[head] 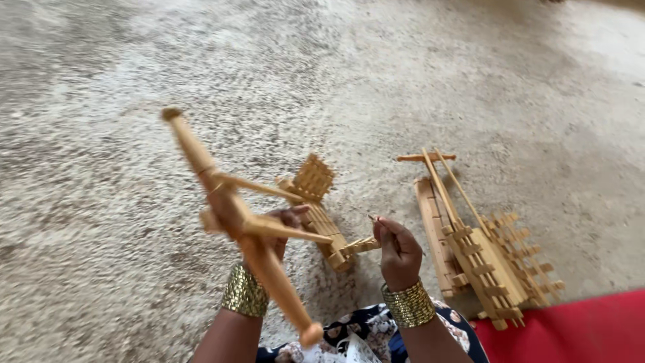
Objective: The person assembles a small wooden toy cart by hand, inserting dowels and slats into a frame. They repeatedly adjust and reposition the components to fit them together, then rotate the assembled toy to inspect it.
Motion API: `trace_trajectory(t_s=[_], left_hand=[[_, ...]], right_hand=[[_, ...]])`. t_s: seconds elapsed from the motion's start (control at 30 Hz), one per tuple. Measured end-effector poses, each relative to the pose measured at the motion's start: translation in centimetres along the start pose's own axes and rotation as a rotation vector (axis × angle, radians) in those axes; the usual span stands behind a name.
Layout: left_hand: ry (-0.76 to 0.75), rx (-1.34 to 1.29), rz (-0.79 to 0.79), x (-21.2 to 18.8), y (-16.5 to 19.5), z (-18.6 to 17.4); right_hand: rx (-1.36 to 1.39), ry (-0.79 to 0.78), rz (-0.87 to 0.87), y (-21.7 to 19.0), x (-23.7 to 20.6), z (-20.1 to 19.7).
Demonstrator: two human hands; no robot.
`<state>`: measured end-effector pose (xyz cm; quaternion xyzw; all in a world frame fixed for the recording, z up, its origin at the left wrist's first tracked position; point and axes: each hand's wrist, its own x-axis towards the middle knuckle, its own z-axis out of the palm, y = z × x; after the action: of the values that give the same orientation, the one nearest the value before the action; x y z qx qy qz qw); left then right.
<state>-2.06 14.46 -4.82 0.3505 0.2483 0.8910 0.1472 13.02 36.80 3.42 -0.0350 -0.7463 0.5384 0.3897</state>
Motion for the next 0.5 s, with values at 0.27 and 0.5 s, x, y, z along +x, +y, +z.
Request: trace_trajectory(t_s=[0.27,0.5], left_hand=[[0.387,-0.171,0.125,-0.5,2.8,7.2],[0.791,-0.272,0.231,-0.5,5.4,7.9]], right_hand=[[0.092,0.033,-0.080,0.1,0.4,-1.5],[0.020,0.105,-0.143,0.1,2.0,-2.2]])
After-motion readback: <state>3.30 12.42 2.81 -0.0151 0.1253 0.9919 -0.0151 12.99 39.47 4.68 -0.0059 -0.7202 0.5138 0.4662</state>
